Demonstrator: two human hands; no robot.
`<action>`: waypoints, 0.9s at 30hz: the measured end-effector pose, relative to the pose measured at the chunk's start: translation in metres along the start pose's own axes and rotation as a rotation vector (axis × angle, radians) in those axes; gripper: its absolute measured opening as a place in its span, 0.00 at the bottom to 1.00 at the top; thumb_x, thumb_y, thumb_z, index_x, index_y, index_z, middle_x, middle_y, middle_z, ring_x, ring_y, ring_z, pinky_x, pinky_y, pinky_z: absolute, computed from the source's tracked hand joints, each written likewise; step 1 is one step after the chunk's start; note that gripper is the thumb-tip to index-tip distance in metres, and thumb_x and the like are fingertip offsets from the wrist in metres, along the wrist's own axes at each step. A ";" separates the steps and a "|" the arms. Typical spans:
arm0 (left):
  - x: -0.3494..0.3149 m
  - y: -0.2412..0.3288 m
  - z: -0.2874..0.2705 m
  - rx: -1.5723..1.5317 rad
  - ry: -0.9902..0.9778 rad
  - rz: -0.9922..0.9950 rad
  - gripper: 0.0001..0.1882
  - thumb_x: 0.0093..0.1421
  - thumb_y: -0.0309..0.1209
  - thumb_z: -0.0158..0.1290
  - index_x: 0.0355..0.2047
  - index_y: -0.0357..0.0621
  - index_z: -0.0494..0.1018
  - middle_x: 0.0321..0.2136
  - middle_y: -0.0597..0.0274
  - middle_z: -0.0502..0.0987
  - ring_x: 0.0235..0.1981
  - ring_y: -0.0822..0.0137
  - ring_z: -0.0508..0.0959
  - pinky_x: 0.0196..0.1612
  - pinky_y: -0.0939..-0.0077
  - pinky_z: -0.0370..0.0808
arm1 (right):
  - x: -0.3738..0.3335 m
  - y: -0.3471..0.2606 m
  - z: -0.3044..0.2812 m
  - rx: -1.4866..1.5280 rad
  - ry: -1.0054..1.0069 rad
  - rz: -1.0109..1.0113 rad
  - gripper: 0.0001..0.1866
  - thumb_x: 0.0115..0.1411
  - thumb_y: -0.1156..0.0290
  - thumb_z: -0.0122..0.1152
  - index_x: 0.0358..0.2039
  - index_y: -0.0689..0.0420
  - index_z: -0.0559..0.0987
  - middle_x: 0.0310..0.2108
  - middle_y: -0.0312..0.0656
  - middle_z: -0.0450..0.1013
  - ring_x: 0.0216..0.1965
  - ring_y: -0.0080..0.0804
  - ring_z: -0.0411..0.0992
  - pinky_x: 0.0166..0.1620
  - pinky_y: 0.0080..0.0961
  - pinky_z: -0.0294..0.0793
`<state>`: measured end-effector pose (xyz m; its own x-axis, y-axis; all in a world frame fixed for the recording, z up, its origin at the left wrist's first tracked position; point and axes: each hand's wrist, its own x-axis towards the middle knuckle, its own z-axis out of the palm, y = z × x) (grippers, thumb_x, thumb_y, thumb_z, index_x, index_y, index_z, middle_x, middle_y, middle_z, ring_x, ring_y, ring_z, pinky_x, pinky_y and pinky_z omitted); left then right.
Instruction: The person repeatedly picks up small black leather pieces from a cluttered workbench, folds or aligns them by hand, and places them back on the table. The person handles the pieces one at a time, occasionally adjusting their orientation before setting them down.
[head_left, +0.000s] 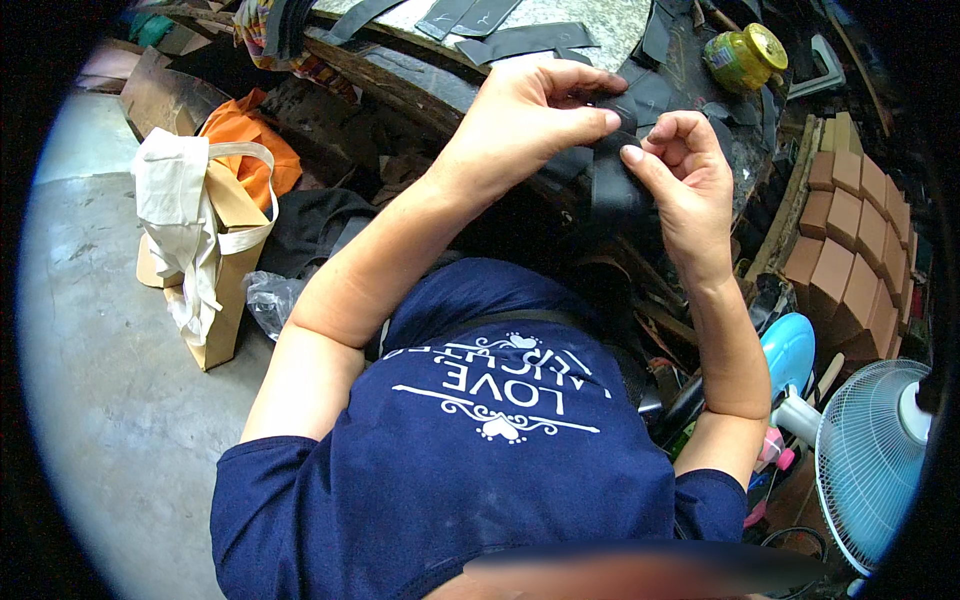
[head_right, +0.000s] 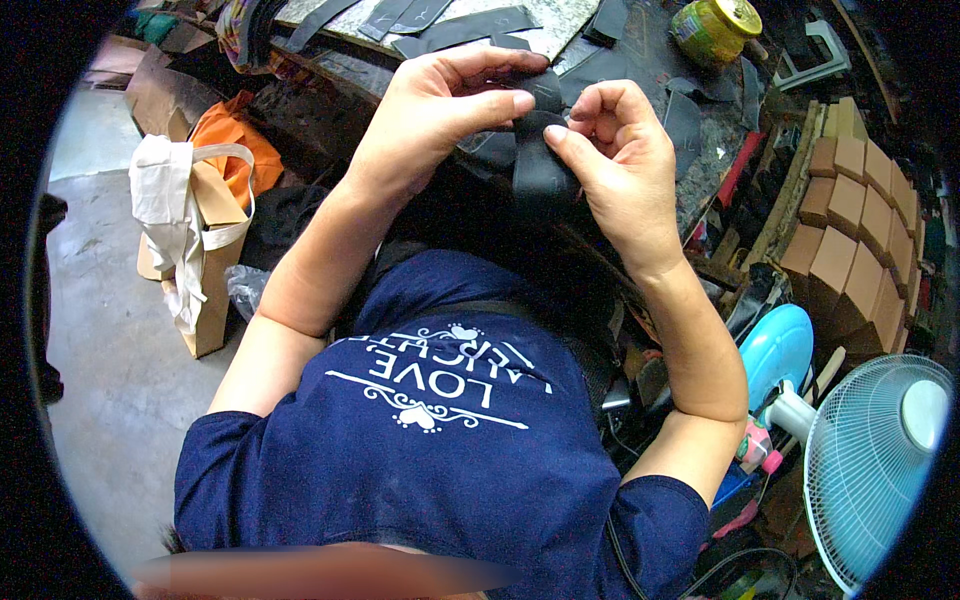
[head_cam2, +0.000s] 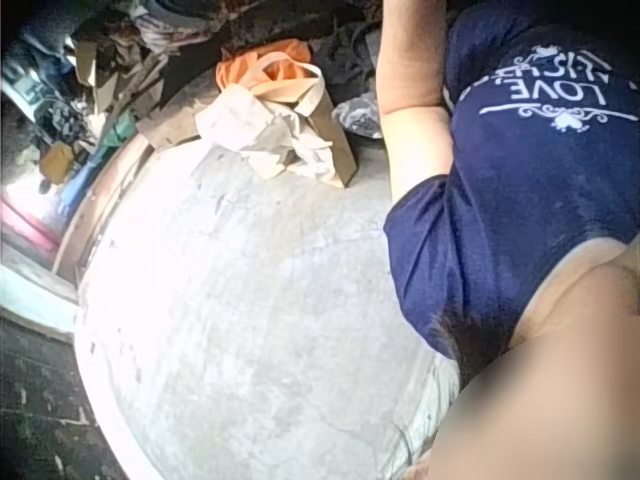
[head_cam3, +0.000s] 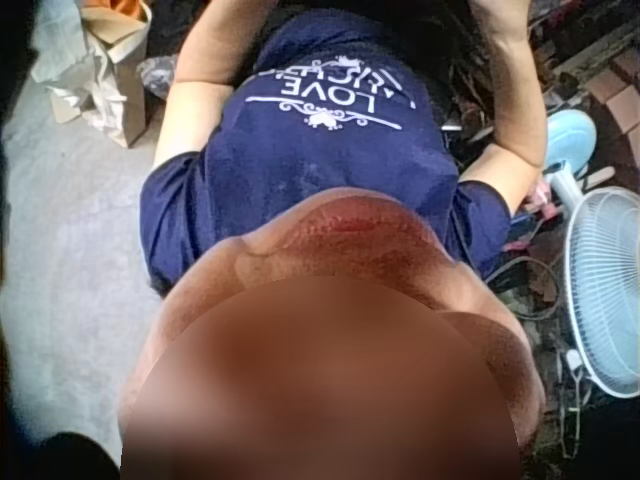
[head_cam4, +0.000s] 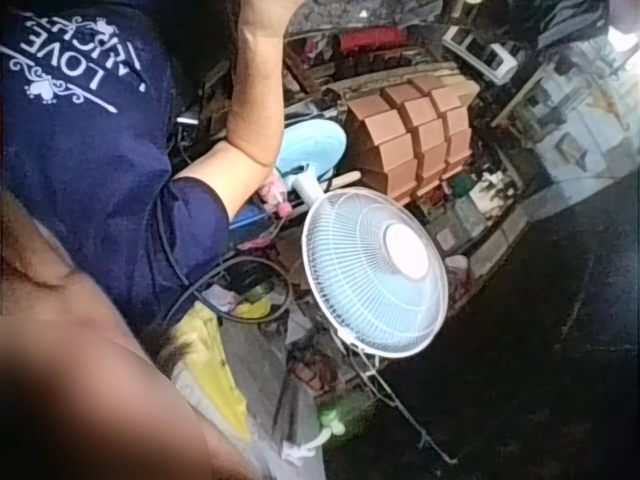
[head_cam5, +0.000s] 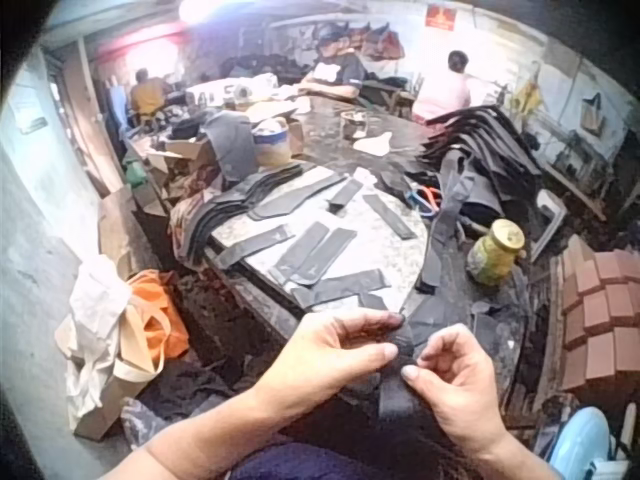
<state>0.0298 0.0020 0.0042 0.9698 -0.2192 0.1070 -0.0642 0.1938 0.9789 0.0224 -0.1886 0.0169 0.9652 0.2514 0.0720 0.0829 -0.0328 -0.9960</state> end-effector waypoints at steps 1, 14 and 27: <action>0.000 0.001 -0.001 -0.017 -0.021 -0.016 0.19 0.57 0.23 0.59 0.50 0.35 0.75 0.43 0.61 0.79 0.41 0.75 0.78 0.47 0.81 0.76 | 0.000 0.000 0.000 0.001 -0.006 -0.011 0.14 0.56 0.81 0.65 0.38 0.56 0.70 0.31 0.29 0.69 0.32 0.13 0.69 0.36 0.10 0.69; -0.011 0.006 0.017 0.435 0.110 0.328 0.19 0.52 0.21 0.55 0.47 0.37 0.75 0.41 0.47 0.79 0.43 0.54 0.80 0.48 0.67 0.75 | -0.001 -0.006 -0.002 -0.177 -0.020 0.016 0.06 0.60 0.76 0.64 0.30 0.59 0.74 0.26 0.28 0.71 0.28 0.11 0.66 0.32 0.12 0.66; -0.011 0.010 0.015 0.420 0.055 0.450 0.18 0.55 0.21 0.59 0.46 0.38 0.72 0.34 0.55 0.76 0.34 0.67 0.76 0.41 0.72 0.74 | -0.005 -0.018 -0.008 -0.156 -0.149 0.014 0.03 0.66 0.75 0.55 0.33 0.59 0.73 0.30 0.26 0.68 0.32 0.11 0.62 0.36 0.11 0.64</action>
<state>0.0152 -0.0078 0.0154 0.8360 -0.1518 0.5272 -0.5462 -0.1393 0.8260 0.0177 -0.1975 0.0349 0.9202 0.3895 0.0380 0.1182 -0.1840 -0.9758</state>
